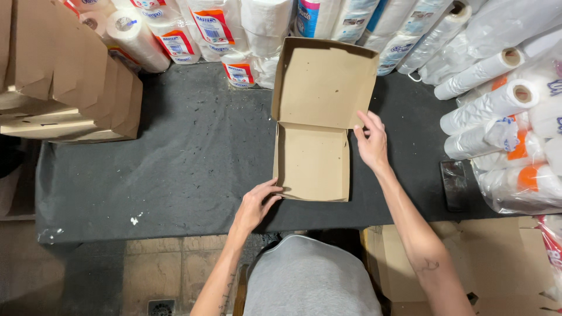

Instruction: The person assembles cardboard pizza boxes by folding the pre-scored edges and interlocking the tabs by hand, then stacks the completed boxes on a nearby shelf.

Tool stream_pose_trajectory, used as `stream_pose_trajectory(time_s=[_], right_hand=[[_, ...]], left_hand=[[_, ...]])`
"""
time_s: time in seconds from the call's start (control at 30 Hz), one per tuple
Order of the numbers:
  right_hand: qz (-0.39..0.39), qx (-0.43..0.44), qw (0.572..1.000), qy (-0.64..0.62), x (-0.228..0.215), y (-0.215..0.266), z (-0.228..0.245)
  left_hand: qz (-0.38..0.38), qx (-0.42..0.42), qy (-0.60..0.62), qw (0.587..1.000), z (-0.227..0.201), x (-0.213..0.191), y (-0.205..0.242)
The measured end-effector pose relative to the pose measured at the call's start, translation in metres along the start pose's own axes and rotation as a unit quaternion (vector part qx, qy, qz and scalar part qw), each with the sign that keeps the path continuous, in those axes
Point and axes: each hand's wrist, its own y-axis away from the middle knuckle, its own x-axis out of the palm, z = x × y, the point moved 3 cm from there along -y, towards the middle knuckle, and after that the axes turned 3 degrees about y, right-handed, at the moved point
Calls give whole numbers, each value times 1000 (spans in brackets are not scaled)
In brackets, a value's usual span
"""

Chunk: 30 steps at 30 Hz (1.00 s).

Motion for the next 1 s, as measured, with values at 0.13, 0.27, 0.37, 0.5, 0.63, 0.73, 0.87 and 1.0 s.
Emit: stream_pose_trajectory(time_s=[0.13, 0.27, 0.37, 0.5, 0.63, 0.73, 0.87, 1.0], right_hand=[[5, -91, 996, 5, -4, 47, -2], [88, 44, 995, 24, -15, 88, -25], [147, 60, 985, -64, -15, 108, -25], [154, 363, 874, -285, -10, 128, -3], [201, 308, 914, -173, 4, 129, -22], [204, 340, 892, -218, -12, 130, 36], [251, 357, 861, -262, 8, 139, 58], [234, 277, 882, -301, 65, 156, 44]], left_hand=[[-38, -55, 130, 989, -11, -11, -5], [-70, -98, 278, 953, 16, -4, -15], [-51, -212, 385, 897, 7, -3, -21], [21, -263, 220, 939, -22, -4, -25], [50, -323, 121, 937, -33, 0, -25], [13, -316, 214, 924, 4, 10, -13], [-69, -241, 408, 878, -23, -21, 19], [-263, -230, 550, 758, 17, -22, 52]])
